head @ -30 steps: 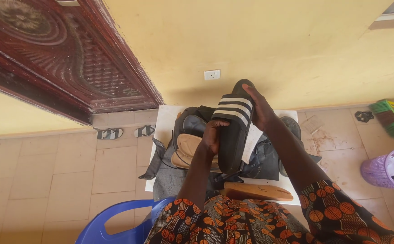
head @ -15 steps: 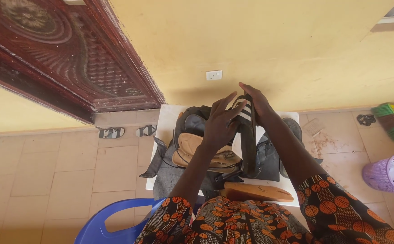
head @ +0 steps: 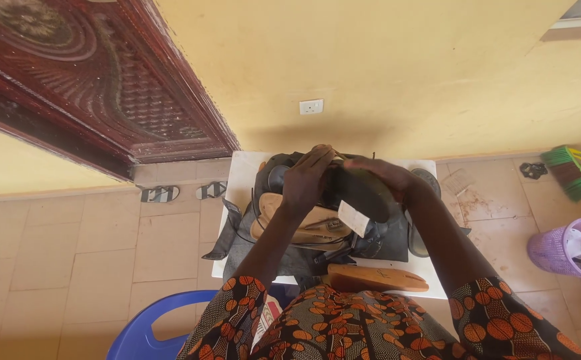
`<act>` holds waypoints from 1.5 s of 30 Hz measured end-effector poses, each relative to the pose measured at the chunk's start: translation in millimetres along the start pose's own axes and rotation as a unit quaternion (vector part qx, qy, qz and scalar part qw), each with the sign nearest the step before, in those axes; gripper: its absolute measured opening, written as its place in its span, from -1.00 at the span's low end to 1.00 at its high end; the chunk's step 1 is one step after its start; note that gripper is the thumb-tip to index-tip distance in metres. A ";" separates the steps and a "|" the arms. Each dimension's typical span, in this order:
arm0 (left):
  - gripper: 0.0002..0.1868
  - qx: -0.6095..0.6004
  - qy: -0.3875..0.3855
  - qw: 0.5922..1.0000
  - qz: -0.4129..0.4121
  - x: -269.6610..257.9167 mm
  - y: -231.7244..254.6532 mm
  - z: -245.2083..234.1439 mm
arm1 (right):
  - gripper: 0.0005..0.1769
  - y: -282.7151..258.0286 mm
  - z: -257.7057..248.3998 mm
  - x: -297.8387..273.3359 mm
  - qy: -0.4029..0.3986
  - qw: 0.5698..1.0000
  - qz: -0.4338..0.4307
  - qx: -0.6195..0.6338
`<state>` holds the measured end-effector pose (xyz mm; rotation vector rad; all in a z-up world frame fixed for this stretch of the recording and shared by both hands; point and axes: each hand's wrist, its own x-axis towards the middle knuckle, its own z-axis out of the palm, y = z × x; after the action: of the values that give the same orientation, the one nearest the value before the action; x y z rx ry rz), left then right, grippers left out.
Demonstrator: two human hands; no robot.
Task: The person sits at a table and uses a small tool to scrape and clean the sole and edges of a black sandal. They repeatedly turn the sandal over, work along the strap and sole, and place it back on the table after finishing.
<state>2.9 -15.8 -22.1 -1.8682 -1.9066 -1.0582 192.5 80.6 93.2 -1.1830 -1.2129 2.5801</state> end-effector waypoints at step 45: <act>-0.81 -0.275 0.148 0.928 -0.205 74.7 22.0 -23.6 | -0.57 -5.2 26.9 35.5 0.102 0.974 -0.056 -0.196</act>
<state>6.9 22.6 49.5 -1.4280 -1.9937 -2.0583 148.4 79.4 85.5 -1.3558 -1.7310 2.1350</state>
